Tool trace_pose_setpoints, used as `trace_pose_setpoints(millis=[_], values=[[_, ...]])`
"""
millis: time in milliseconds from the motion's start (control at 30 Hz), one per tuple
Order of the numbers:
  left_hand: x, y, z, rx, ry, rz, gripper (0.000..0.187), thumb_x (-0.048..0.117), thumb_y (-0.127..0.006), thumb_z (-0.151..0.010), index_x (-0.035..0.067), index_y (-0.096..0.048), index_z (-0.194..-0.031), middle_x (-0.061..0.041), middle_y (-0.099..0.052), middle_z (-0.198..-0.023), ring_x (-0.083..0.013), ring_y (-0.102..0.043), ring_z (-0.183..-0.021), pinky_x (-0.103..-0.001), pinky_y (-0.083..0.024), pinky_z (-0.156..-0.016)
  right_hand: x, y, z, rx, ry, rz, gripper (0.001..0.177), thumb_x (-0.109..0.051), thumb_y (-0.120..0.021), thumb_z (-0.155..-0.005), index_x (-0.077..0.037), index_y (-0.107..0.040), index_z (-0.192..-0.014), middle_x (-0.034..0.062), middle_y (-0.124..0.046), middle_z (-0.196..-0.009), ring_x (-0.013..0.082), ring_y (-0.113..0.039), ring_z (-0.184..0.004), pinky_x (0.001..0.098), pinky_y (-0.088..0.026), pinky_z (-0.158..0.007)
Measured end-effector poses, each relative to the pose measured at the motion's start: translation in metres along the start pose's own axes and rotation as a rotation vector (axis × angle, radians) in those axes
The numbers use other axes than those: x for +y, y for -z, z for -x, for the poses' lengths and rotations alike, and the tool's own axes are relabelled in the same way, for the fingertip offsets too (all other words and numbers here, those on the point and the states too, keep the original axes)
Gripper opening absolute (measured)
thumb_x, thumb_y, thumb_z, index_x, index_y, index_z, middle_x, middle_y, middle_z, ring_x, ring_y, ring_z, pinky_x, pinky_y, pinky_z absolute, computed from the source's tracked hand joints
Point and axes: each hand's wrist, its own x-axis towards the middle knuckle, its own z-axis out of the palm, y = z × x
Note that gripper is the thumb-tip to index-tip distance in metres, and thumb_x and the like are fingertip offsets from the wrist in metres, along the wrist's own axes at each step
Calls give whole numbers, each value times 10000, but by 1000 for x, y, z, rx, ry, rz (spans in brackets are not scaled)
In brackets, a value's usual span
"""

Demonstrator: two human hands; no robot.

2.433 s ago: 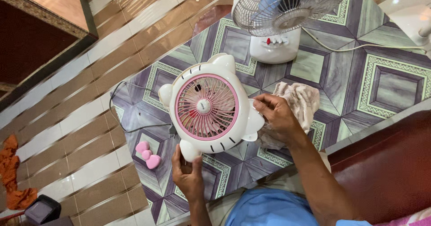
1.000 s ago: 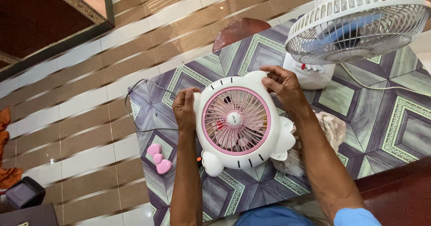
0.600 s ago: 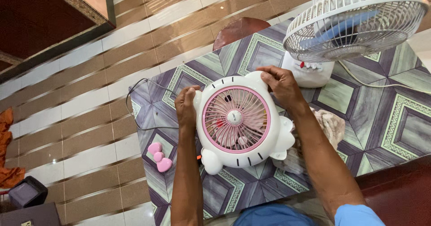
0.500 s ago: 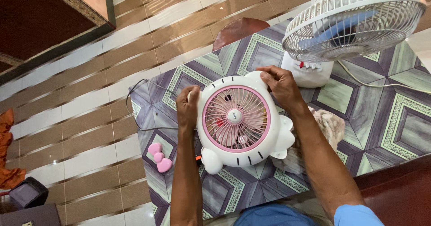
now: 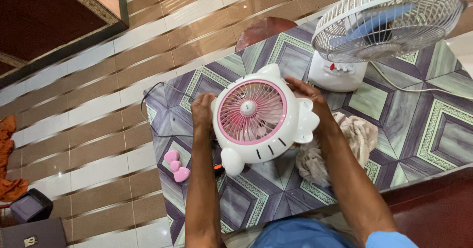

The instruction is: The person assembles a small white electric fan on a patterned table. They use a yellow-handled screwdriver to tighten screws on the fan housing, then attach the front grille and align the components. The fan is fully assembled by the end of the clip.

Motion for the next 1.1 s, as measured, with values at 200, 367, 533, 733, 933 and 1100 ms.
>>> trace_pose_setpoints(millis=[200,367,533,733,933,1100], values=[[-19,8,-22,35,61,11,191,125,-591,-932,-5,-719,-874,-56,-690,-783,-131,-607,-643,-269,-505,-597,9,-1,32,-24,197,339,651,-110,-714,-883,-45,-464,-1480,108,-584,-1464,198,-579,-1293,354,-493,-1079],[-28,15,-30,-56,-15,-111,233,141,-575,-912,-32,-722,-860,-69,-698,-806,-149,-629,-658,-283,-514,-604,-5,-4,37,-95,337,519,757,-85,-823,-798,-75,-455,-1460,108,-511,-1567,225,-505,-1414,398,-449,-1154],[-34,18,-25,-80,350,25,216,178,-618,-952,-12,-718,-929,-74,-656,-757,-187,-589,-606,-357,-473,-565,-33,-20,21,-166,230,311,818,-87,-927,-714,-99,-461,-1386,98,-464,-1642,245,-459,-1499,447,-445,-1189],[-41,42,-26,-498,-240,-842,245,221,-644,-882,56,-765,-1017,-61,-762,-863,-130,-710,-763,-305,-533,-687,-47,-39,20,-215,403,459,786,-202,-932,-659,-73,-604,-1362,132,-617,-1434,291,-445,-1525,447,-336,-1279],[-48,61,-20,-582,-106,-829,292,252,-631,-901,44,-741,-1075,-67,-754,-919,-144,-705,-823,-308,-537,-723,-34,-51,17,-170,472,276,584,-241,-876,-784,-63,-642,-1288,92,-676,-1322,256,-558,-1420,400,-386,-1265],[-48,61,-10,-532,-78,-810,333,281,-601,-921,41,-719,-1120,-75,-745,-970,-155,-700,-866,-312,-539,-753,-25,-56,10,-81,388,170,541,-170,-857,-816,-36,-586,-1264,76,-663,-1254,196,-594,-1224,347,-452,-1119]])
